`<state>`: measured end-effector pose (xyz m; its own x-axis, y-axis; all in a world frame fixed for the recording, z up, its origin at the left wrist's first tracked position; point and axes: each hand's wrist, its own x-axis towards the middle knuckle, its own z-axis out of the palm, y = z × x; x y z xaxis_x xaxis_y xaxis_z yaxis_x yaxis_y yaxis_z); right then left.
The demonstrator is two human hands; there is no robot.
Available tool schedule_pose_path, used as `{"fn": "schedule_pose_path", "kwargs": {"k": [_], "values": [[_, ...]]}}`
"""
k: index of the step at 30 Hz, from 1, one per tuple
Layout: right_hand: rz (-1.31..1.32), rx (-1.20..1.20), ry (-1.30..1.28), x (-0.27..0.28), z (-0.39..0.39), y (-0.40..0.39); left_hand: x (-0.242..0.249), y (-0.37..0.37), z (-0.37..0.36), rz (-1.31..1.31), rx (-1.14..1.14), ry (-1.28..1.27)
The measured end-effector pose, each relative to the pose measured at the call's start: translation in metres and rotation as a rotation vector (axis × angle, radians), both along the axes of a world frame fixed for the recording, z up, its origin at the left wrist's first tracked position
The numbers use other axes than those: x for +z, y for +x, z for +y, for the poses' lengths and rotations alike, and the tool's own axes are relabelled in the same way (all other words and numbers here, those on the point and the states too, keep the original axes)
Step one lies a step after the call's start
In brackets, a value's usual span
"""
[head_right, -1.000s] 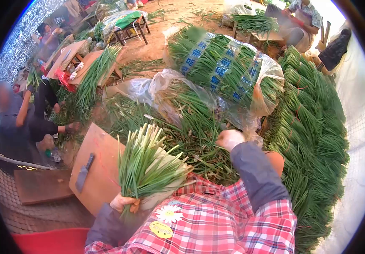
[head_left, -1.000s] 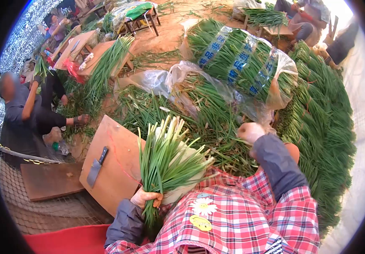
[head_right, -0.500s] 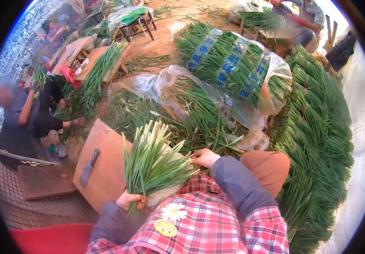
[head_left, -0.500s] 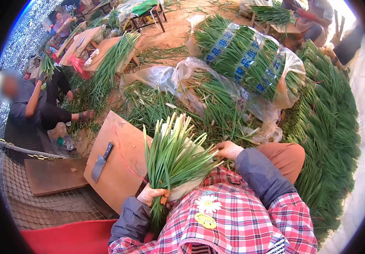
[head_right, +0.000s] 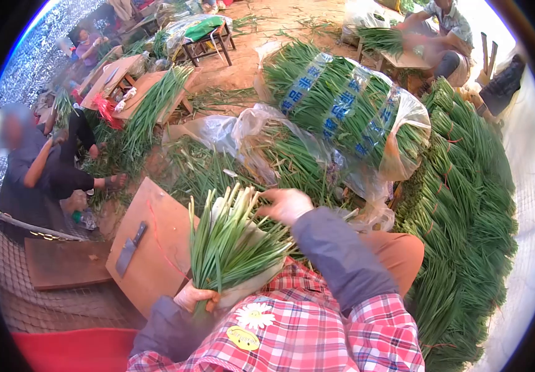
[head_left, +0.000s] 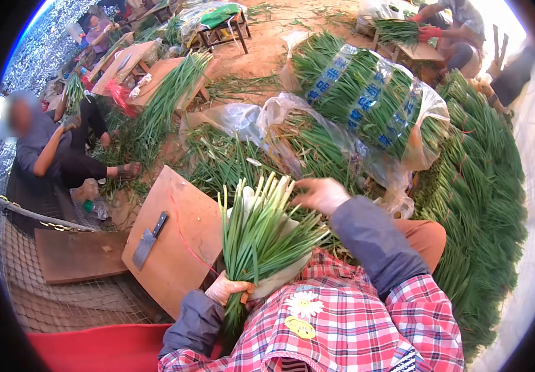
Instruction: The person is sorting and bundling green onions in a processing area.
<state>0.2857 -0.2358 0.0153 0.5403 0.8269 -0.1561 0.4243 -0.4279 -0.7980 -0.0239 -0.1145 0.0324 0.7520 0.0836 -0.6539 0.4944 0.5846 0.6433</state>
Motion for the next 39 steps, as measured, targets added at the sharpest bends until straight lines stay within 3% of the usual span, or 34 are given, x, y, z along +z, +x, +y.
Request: {"fn": "schedule_pose_path", "kwargs": {"k": [2,4,6,11,12,14,16,17,20,26,27,34,35,36,37,39], "values": [[-0.073,0.235,-0.315,-0.004,0.023,-0.023,0.004,0.003,-0.002,0.021,0.003,0.033],[-0.127,0.315,-0.265,-0.011,0.023,-0.045,0.009,0.004,-0.004,0.054,0.031,0.04],[0.526,0.394,-0.132,0.006,0.003,-0.047,0.006,0.0,-0.002,0.041,0.029,0.033],[0.891,0.641,0.123,0.087,-0.072,-0.003,0.0,0.0,0.001,0.046,0.004,0.021],[1.079,0.506,0.031,0.082,-0.085,0.01,0.0,0.0,0.002,0.04,-0.012,0.02],[-0.025,0.221,-0.466,0.057,-0.066,0.011,-0.001,-0.001,0.001,0.041,-0.008,0.008],[0.323,-0.168,-0.17,0.018,-0.056,0.017,0.008,0.006,-0.002,0.013,0.016,0.011],[0.627,-0.149,0.072,0.015,-0.049,0.021,0.004,0.004,-0.003,0.003,-0.007,0.029],[0.888,-0.16,0.217,0.011,-0.017,0.012,0.009,0.008,-0.009,0.081,-0.043,0.136],[1.066,-0.172,0.369,-0.036,-0.008,0.007,0.003,0.005,-0.005,0.023,-0.065,0.09],[1.066,-0.225,0.393,-0.031,-0.008,0.003,0.002,0.006,-0.004,0.025,-0.085,0.087],[0.211,-0.48,0.44,-0.035,-0.011,-0.012,0.015,0.013,-0.021,-0.008,0.04,0.158],[0.278,-0.615,0.521,-0.02,-0.018,0.002,0.015,0.01,-0.022,0.002,0.027,0.162],[0.442,-0.697,0.683,-0.044,-0.031,0.037,0.013,0.005,-0.02,0.013,0.013,0.168],[0.403,-0.779,0.79,-0.055,-0.05,0.07,0.012,0.0,-0.016,0.025,-0.003,0.175],[0.126,-0.878,0.765,-0.048,-0.096,0.126,0.009,-0.008,-0.009,0.035,-0.009,0.191]]}}
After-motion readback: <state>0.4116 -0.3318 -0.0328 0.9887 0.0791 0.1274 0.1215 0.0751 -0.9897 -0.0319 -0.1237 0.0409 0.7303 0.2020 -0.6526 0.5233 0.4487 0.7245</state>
